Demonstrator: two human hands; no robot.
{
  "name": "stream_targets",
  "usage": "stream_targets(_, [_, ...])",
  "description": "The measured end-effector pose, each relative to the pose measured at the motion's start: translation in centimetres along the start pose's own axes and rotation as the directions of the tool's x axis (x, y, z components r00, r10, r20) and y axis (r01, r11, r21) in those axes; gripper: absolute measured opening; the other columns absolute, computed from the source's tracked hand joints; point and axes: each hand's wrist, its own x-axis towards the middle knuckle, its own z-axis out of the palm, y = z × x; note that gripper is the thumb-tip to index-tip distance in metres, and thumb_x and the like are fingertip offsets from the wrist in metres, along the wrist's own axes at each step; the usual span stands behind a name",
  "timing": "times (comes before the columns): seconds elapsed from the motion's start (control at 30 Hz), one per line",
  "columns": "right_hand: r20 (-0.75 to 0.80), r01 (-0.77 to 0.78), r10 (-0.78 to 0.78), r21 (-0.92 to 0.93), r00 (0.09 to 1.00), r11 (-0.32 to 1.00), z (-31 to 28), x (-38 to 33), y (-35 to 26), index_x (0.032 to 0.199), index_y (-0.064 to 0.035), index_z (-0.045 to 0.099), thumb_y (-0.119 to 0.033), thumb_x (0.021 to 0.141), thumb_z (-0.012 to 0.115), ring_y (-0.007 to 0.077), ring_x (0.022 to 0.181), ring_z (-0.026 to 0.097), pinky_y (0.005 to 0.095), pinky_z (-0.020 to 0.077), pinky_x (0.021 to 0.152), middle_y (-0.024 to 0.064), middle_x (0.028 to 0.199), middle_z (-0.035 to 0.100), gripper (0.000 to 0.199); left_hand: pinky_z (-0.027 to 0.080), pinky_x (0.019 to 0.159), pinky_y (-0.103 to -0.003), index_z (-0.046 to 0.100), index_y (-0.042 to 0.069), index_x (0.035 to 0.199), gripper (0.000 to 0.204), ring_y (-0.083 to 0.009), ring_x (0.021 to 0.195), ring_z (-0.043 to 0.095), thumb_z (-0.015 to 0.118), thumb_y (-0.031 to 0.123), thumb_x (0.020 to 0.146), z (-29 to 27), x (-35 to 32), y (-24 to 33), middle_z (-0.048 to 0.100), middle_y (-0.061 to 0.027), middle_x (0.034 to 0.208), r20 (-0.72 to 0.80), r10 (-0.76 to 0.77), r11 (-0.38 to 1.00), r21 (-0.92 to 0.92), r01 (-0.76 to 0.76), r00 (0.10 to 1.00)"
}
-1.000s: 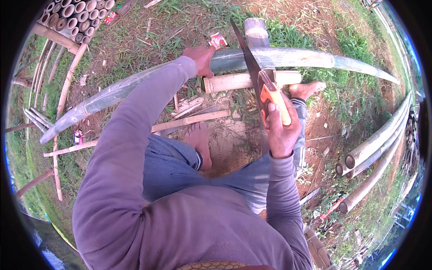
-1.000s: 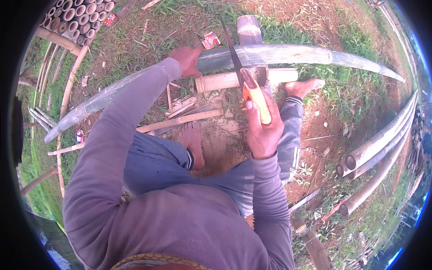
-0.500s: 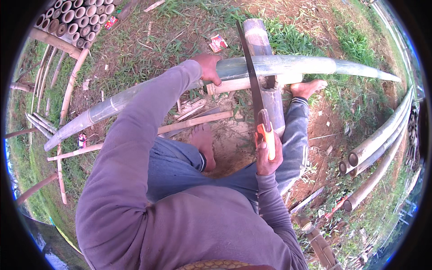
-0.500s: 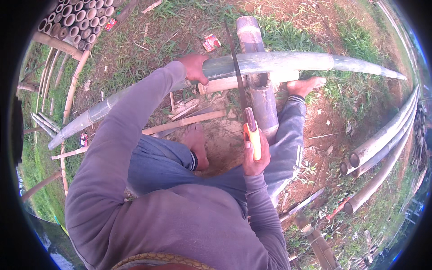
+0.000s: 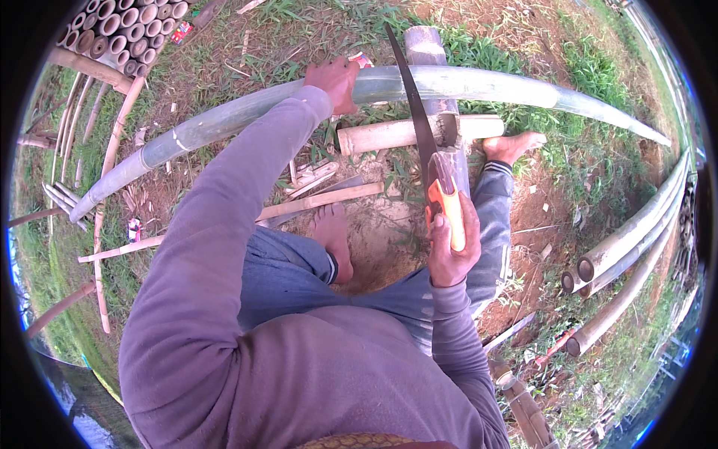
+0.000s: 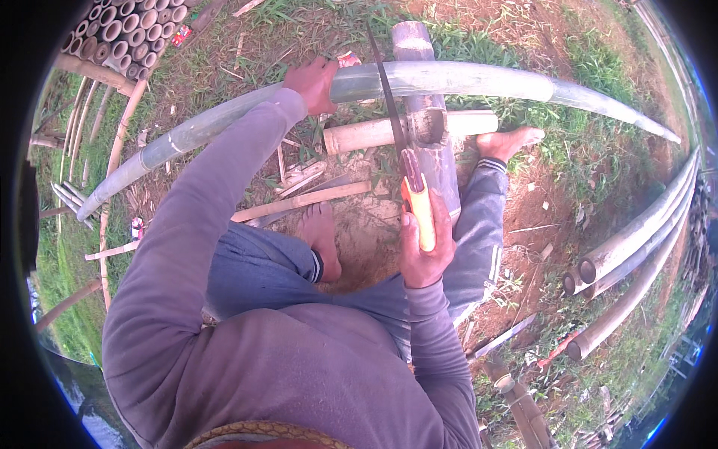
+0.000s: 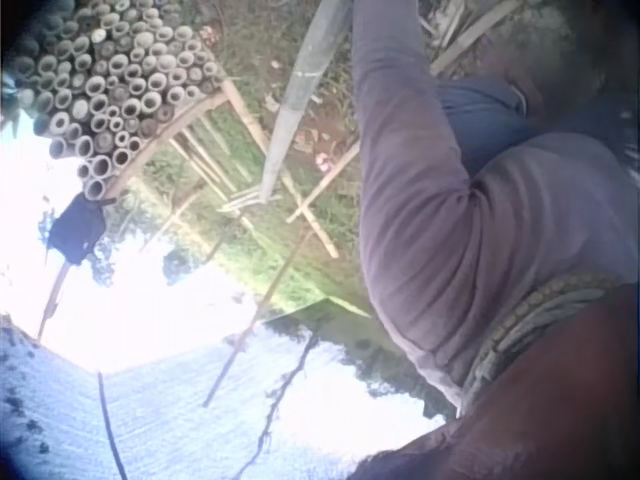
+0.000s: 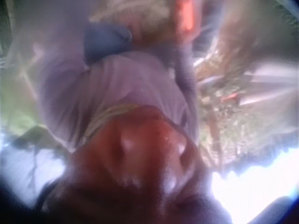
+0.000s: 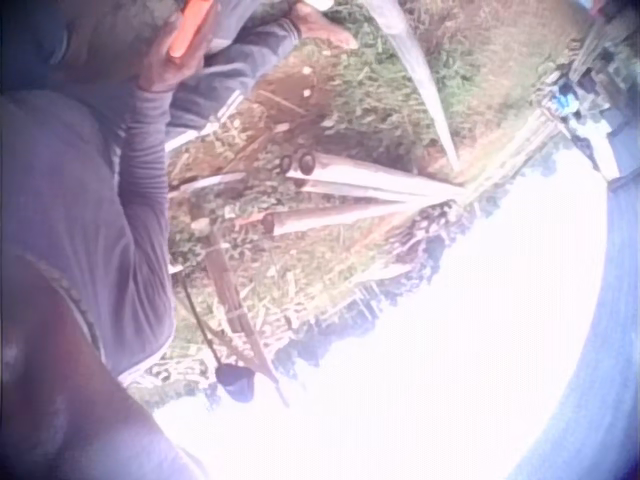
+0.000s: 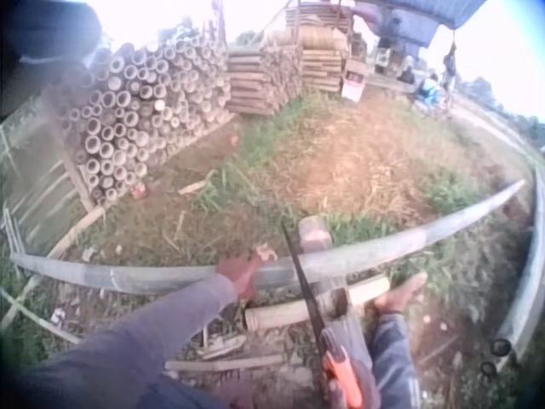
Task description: The person uses a hand saw to cut long bamboo poles into shorter sections. They repeatedly position each pole on a wooden support, saw through it, and then move the cut pieces aside.
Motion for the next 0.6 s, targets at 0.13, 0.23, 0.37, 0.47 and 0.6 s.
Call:
stream_targets(0.13, [-0.076, -0.142, 0.168, 0.269, 0.983, 0.953, 1.4, -1.1, -0.6, 0.15, 0.0074, 0.052, -0.012, 0.106, 0.069, 0.0175, 0.102, 0.066, 0.0303, 0.0578, 0.087, 0.0173, 0.13, 0.067, 0.052, 0.057, 0.098, -0.052, 0.051, 0.005, 0.137, 0.087, -0.0404, 0.113, 0.072, 0.093, 0.043, 0.07, -2.8, 1.5, -0.2, 0.073, -0.021, 0.118, 0.281, 0.033, 0.99, -0.141, 0.007, 0.959])
stream_targets(0.23, [-0.094, -0.108, 0.138, 0.269, 0.986, 0.957, 1.9, -0.4, -0.1, 0.152, 0.0063, 0.052, -0.018, 0.108, 0.068, 0.009, 0.081, 0.063, 0.025, 0.0583, 0.077, 0.0134, 0.117, 0.071, 0.053, 0.057, 0.096, -0.052, 0.049, 0.004, 0.135, 0.087, -0.041, 0.11, 0.073, 0.092, 0.044, 0.071, -2.8, 1.0, 0.0, 0.073, -0.0225, 0.117, 0.268, 0.007, 0.994, -0.11, 0.024, 0.963])
stream_targets(0.37, [-0.109, 0.075, -0.065, 0.084, 0.992, 0.994, 3.1, 1.9, 2.0, 0.148, 0.0083, 0.057, -0.016, 0.106, 0.07, 0.0213, 0.109, 0.07, 0.0331, 0.058, 0.093, 0.0186, 0.131, 0.07, 0.05, 0.058, 0.094, -0.051, 0.053, 0.004, 0.134, 0.083, -0.0406, 0.106, 0.074, 0.09, 0.044, 0.072, -3.4, 0.6, 0.2, 0.075, -0.0216, 0.115, 0.252, 0.017, 0.992, -0.125, 0.015, 0.968])
stream_targets(0.47, [-0.085, 0.103, -0.096, 0.088, 0.992, 0.991, 4.3, 2.0, 3.2, 0.145, 0.01, 0.059, -0.007, 0.102, 0.071, 0.0294, 0.125, 0.068, 0.0405, 0.0551, 0.106, 0.023, 0.138, 0.069, 0.048, 0.059, 0.094, -0.051, 0.056, 0.006, 0.139, 0.085, -0.0386, 0.106, 0.075, 0.089, 0.044, 0.071, -3.3, 1.6, -0.8, 0.076, -0.0193, 0.116, 0.289, 0.026, 0.99, -0.138, 0.014, 0.957])
stream_targets(0.6, [-0.106, 0.148, -0.142, 0.051, 0.984, 0.988, 5.4, 2.0, 4.4, 0.144, 0.0105, 0.059, -0.006, 0.102, 0.072, 0.0304, 0.126, 0.068, 0.0412, 0.0554, 0.106, 0.0239, 0.139, 0.068, 0.047, 0.06, 0.095, -0.049, 0.057, 0.01, 0.148, 0.091, -0.0353, 0.108, 0.076, 0.088, 0.045, 0.07, -3.3, 2.1, -0.9, 0.077, -0.0158, 0.119, 0.325, 0.02, 0.992, -0.123, 0.022, 0.945])
